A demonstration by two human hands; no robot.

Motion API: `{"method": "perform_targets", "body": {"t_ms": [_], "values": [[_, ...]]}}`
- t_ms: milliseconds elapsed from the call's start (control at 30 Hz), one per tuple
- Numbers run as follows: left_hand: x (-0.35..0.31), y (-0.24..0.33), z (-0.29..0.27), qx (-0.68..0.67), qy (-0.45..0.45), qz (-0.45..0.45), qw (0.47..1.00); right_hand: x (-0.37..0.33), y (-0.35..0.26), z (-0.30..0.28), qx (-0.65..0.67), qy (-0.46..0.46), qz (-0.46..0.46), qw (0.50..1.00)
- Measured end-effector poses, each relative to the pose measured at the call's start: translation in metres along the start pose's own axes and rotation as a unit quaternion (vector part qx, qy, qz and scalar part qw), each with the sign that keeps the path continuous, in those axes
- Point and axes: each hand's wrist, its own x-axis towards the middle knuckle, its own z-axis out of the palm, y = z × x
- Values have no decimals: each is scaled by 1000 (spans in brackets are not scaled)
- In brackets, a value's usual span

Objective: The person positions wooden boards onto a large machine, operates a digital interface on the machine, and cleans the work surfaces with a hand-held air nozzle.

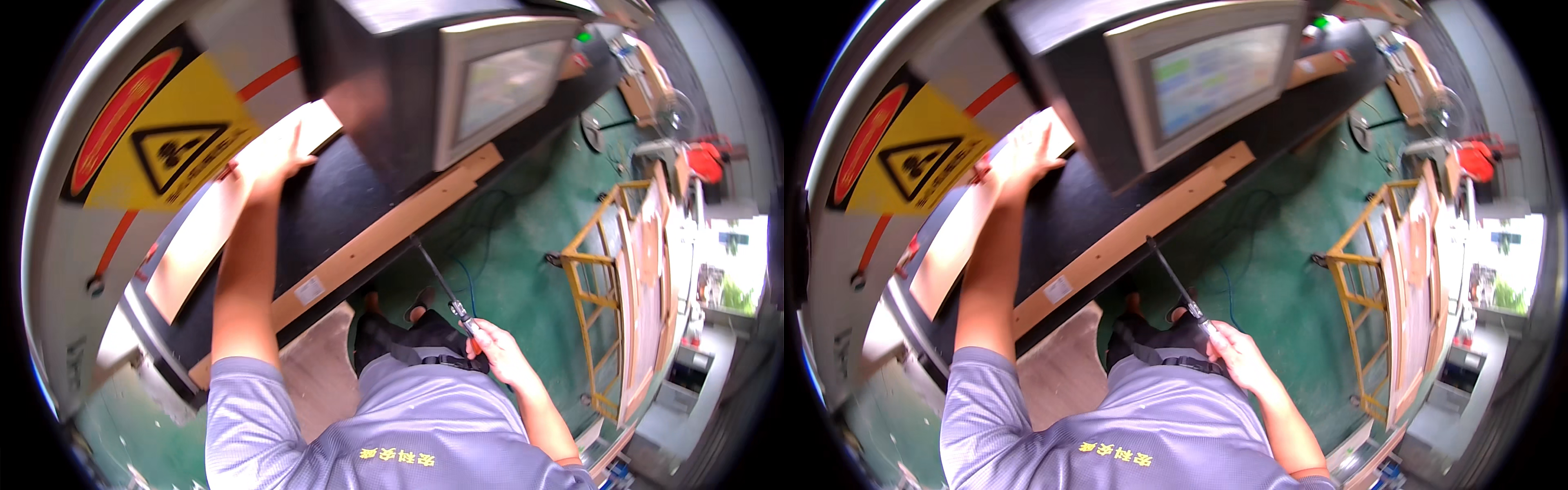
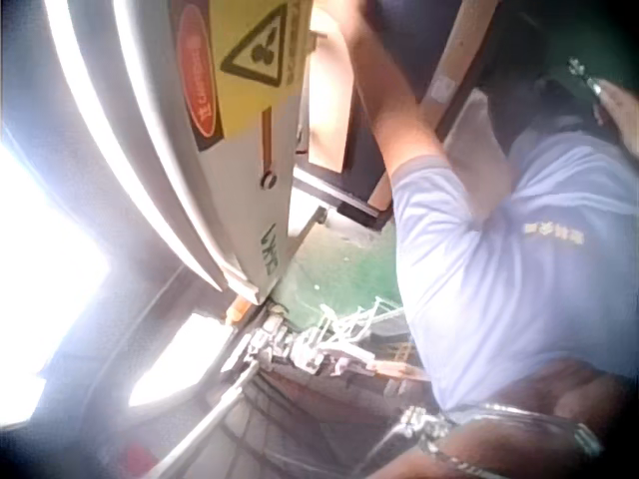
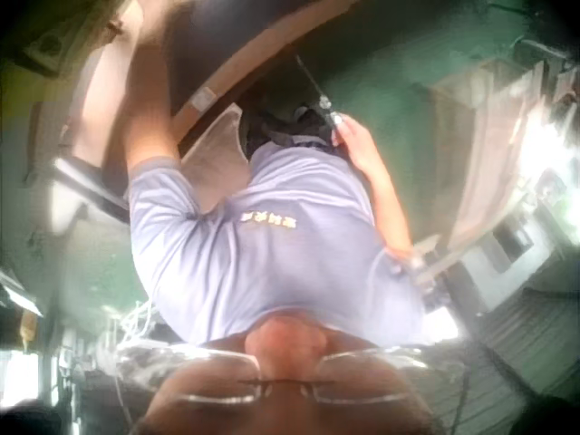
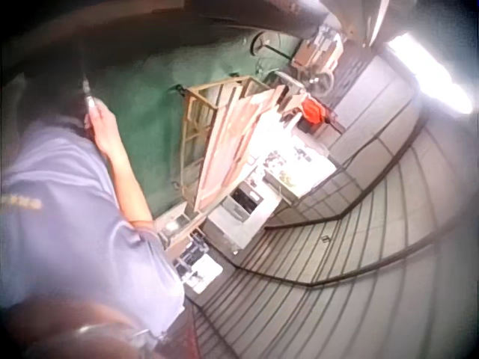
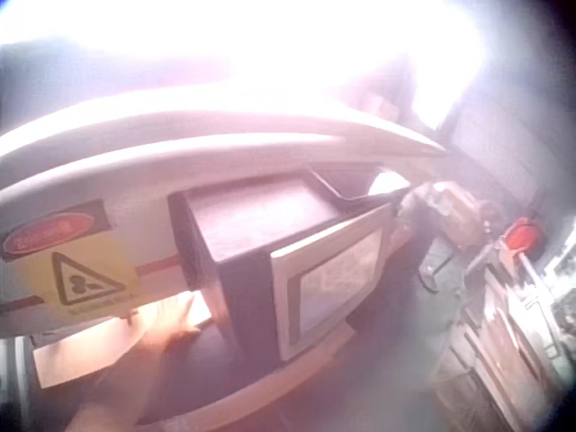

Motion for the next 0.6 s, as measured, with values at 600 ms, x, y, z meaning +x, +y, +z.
{"method": "perform_targets", "body": {"t_ms": [600], "values": [[-113, 338, -60, -246, 118, 272, 923, 75, 62, -142, 430, 111, -47, 895]]}}
